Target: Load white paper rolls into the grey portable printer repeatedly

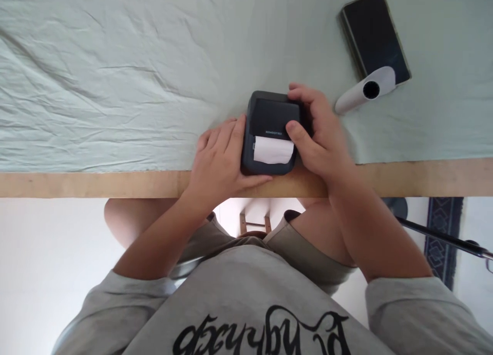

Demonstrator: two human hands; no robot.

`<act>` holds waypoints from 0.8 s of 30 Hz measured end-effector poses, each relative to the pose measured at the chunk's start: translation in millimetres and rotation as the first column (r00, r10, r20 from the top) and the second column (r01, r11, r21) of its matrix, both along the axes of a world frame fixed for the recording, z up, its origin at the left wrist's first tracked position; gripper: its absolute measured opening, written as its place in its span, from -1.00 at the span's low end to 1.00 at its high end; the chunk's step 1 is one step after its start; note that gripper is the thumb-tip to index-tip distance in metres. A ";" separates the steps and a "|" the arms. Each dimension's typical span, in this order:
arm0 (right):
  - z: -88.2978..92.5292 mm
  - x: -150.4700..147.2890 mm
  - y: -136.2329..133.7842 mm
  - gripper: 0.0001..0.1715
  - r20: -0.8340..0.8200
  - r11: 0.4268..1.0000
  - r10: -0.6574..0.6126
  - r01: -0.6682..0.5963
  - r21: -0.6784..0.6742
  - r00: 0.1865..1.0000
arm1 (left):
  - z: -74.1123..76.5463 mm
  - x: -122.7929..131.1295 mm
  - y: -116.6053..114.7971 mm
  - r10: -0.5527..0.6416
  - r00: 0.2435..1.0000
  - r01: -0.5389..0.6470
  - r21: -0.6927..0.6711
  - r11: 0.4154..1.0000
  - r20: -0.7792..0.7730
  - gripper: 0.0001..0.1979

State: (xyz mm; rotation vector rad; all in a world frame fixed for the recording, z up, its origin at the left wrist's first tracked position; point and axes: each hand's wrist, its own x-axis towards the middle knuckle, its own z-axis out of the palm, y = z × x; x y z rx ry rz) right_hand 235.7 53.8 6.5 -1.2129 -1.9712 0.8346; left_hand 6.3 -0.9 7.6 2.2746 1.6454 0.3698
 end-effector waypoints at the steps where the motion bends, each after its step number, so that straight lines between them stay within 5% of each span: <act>1: 0.3 0.5 -0.9 -0.58 0.000 1.000 0.000 0.000 -0.001 1.000 | -0.6 -0.2 0.3 0.003 1.000 -0.003 0.001 1.000 -0.001 0.27; 24: -6.8 8.3 -1.2 -0.42 -0.072 0.990 -0.012 0.002 -0.143 0.997 | -4.4 -6.7 2.6 0.033 0.997 -0.032 -0.020 0.999 0.069 0.27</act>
